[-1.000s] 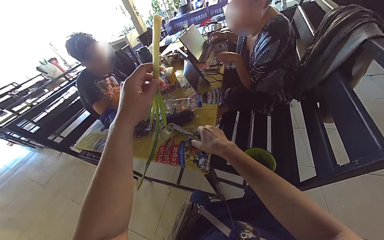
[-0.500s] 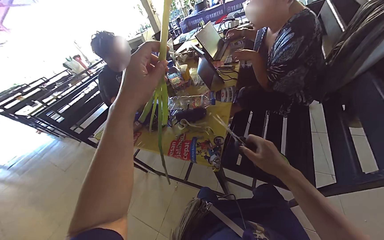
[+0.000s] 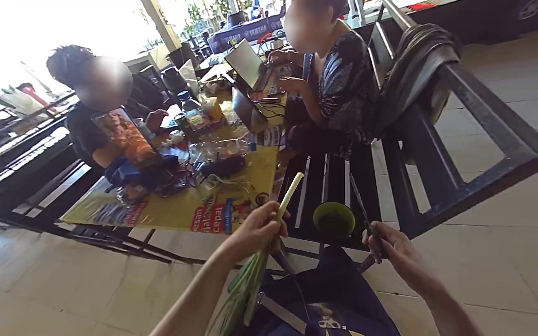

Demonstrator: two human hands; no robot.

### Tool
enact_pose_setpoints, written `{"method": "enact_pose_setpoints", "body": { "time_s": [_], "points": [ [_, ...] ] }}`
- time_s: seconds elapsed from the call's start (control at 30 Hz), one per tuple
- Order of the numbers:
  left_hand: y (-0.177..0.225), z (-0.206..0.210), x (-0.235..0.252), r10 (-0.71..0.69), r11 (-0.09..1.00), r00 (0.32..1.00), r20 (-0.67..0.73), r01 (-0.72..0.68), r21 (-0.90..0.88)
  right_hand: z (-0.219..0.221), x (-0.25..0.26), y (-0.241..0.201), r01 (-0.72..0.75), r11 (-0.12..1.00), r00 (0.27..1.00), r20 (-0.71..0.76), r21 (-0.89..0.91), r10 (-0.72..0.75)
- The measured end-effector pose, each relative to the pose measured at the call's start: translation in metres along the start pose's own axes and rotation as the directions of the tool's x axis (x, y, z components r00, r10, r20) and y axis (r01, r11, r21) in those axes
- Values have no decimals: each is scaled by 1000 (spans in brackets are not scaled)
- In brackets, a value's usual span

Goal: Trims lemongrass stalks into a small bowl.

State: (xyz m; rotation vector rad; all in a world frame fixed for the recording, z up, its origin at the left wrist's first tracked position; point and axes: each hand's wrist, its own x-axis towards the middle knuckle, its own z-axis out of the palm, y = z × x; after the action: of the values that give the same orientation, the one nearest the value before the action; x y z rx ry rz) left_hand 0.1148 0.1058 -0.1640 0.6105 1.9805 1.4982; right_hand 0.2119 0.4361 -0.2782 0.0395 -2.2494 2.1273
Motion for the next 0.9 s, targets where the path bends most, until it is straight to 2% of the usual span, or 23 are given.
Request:
{"method": "enact_pose_setpoints", "body": {
  "time_s": [0.13, 0.23, 0.33, 0.43, 0.5, 0.63, 0.73, 0.9],
  "points": [
    [-59, 32, 20, -19, 997, 999, 44, 22, -68, -10, -21, 5, -121, 981, 983, 117, -152, 140],
    [-80, 54, 29, -47, 995, 997, 58, 51, -86, -13, -29, 10, -171, 935, 955, 180, -312, 235],
    [-87, 67, 34, -57, 995, 996, 65, 62, -84, -16, -33, 15, -180, 943, 934, 252, -281, 254],
    [-83, 66, 31, -41, 995, 998, 42, 37, 89, -34, -36, 17, -226, 958, 909, 314, -177, 273],
    [-72, 59, 23, -10, 959, 999, 45, -4, 284, -56, -37, 9, -260, 952, 872, 384, -160, 303],
    [-41, 48, -2, 23, 767, 994, 109, -87, 636, -90, -31, -18, -204, 945, 729, 605, -255, 320],
    [-29, 43, -15, 64, 671, 987, 150, -154, 725, -93, -22, -35, -157, 944, 618, 717, -289, 323],
    [-19, 35, -18, 171, 565, 960, 221, -280, 777, -81, -5, -49, -102, 938, 558, 761, -332, 330]
  ]
}}
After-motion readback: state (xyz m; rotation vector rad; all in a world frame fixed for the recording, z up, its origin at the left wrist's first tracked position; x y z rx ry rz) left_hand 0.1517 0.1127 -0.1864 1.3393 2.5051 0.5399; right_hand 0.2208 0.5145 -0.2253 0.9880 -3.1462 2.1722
